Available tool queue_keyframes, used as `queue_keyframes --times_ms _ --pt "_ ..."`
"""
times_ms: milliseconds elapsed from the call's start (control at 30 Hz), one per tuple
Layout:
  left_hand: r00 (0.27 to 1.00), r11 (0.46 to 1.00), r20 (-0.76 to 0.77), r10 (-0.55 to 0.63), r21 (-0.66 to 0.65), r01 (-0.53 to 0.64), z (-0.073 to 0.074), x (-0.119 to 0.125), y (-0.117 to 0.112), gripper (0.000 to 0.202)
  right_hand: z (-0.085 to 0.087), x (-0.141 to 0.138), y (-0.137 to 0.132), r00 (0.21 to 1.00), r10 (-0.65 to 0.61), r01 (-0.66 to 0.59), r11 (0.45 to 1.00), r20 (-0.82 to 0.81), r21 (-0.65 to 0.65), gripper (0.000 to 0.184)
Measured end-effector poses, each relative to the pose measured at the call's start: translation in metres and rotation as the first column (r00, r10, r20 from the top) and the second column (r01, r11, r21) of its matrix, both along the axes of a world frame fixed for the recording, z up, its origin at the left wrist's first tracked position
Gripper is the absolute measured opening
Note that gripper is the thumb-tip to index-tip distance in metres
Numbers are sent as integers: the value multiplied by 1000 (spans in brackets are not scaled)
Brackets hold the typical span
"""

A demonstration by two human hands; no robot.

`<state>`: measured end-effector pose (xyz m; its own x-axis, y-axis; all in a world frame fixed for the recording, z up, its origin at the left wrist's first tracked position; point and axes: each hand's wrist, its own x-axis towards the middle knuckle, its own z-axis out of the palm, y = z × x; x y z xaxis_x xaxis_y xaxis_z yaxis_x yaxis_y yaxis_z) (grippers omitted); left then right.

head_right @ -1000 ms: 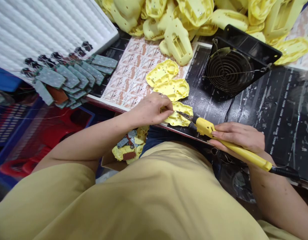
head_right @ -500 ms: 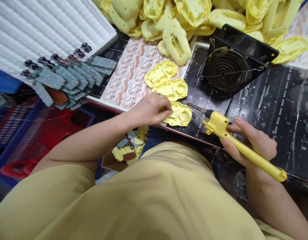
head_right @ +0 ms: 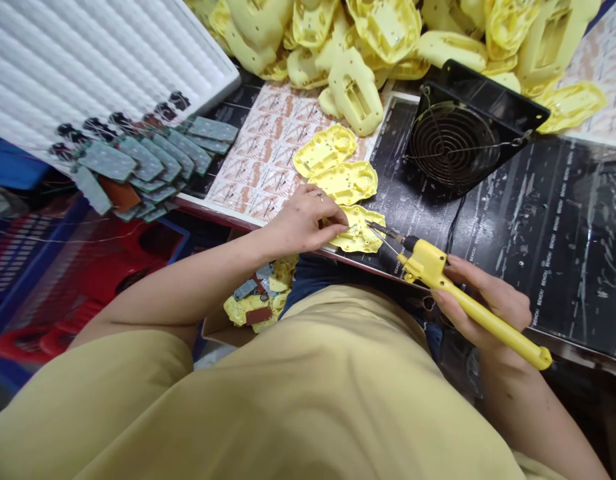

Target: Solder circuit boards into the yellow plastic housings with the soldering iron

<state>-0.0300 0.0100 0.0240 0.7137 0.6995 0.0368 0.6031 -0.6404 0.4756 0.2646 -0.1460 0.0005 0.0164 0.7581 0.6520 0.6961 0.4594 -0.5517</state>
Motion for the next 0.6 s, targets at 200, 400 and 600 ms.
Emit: queue_keyframes --times_ms 200,400,600 --pt "998 1000 -68 -16 19 18 4 6 -1 17 4 -10 2 978 196 -192 980 -78 55 32" --pt "994 998 -98 -52 31 55 6 5 0 19 6 -7 8 944 325 -328 944 61 41 33" --pt "993 997 -98 -70 25 72 7 4 0 19 9 -7 11 927 353 -354 935 123 -16 18"
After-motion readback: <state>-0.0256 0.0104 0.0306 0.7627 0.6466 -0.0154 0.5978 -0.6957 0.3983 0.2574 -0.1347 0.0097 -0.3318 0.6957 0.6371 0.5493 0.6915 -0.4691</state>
